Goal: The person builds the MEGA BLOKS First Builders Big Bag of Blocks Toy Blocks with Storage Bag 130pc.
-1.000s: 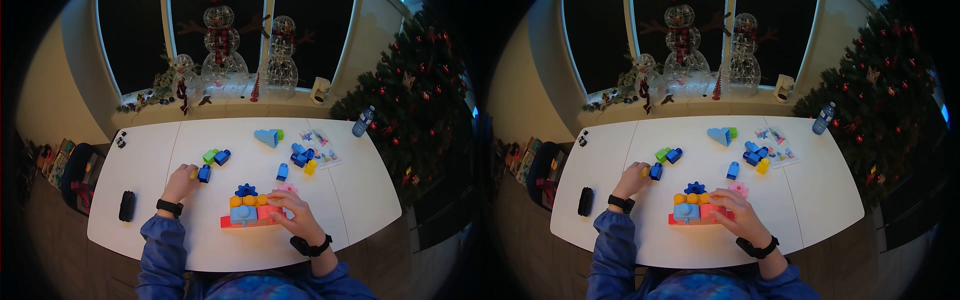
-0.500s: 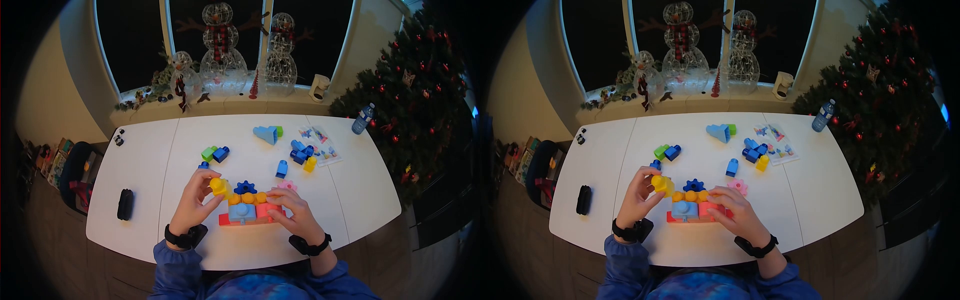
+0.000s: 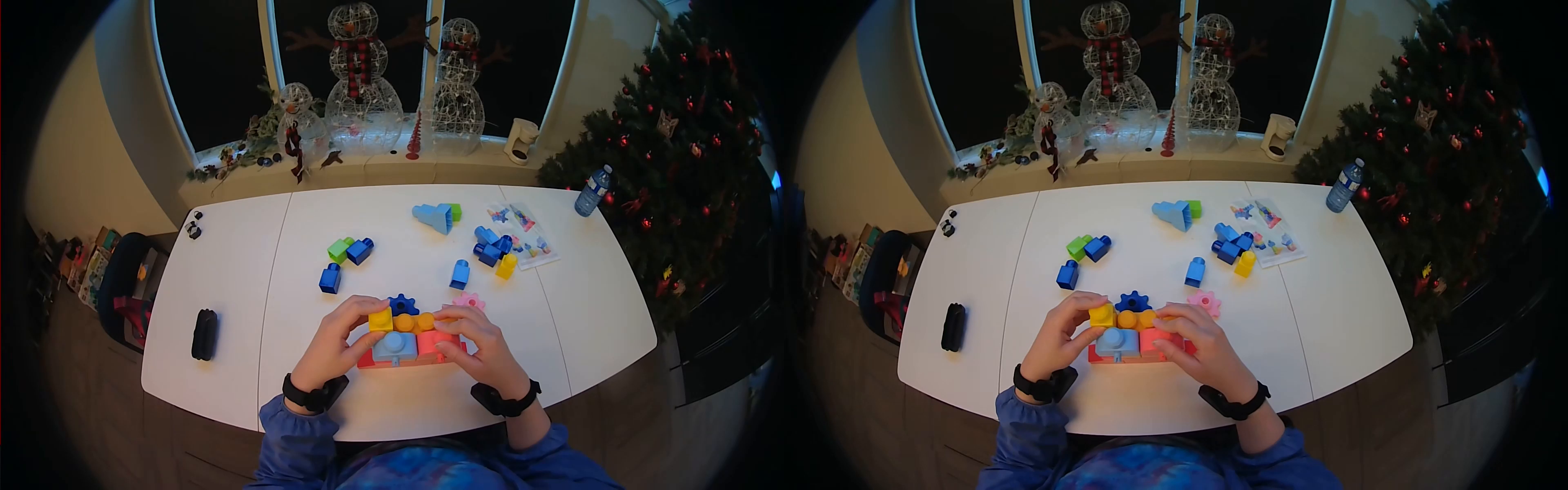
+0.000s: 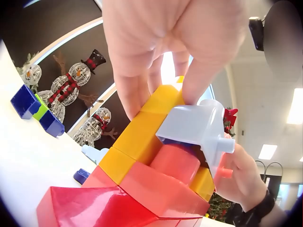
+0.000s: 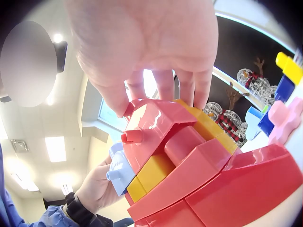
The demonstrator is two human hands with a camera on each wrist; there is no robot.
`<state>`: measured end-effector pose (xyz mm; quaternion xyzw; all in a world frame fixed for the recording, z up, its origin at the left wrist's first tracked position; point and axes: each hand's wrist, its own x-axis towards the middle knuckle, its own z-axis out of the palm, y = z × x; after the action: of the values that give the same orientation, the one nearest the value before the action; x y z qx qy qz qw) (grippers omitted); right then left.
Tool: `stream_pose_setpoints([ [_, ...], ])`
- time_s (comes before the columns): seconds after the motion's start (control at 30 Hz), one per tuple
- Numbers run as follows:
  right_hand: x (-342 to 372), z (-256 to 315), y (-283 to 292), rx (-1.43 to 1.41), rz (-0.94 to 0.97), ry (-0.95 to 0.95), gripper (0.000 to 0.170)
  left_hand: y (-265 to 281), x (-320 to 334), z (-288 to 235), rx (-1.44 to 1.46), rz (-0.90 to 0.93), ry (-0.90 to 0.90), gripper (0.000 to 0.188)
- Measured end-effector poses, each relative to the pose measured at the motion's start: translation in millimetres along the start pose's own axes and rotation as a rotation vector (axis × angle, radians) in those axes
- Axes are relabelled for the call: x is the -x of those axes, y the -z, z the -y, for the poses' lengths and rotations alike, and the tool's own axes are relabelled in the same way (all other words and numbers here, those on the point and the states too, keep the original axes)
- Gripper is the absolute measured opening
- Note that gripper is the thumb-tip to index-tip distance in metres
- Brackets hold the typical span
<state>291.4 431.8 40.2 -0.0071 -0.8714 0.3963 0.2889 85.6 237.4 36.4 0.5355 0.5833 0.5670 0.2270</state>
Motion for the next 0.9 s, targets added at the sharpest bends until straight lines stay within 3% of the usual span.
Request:
stream_pose_setpoints([
  [0.33,0,2,0,0.002,-0.001,-0.022,0.028,-1,1,0,-0.020,0.000,0.016,0.046],
  [0.47,-10,10,16,0.001,0.117,-0.055,0.022,-9,5,-6,-0.093,-0.050,0.047,0.064],
  [0.57,-34,-6,49,0.001,0.167,-0.249,0.023,-14,9,-4,-0.125,-0.064,0.063,0.084],
  [0.63,-59,-42,65,0.368,0.017,-0.009,0.021,-16,8,-9,-0.180,-0.056,0.101,0.094],
  [0.8,-90,-144,73,0.849,0.196,-0.218,0.022,-12,5,0,-0.179,-0.015,0.177,0.085],
  [0.9,-94,-157,67,0.993,0.214,-0.233,0.027,-11,4,0,-0.188,-0.017,0.184,0.081],
])
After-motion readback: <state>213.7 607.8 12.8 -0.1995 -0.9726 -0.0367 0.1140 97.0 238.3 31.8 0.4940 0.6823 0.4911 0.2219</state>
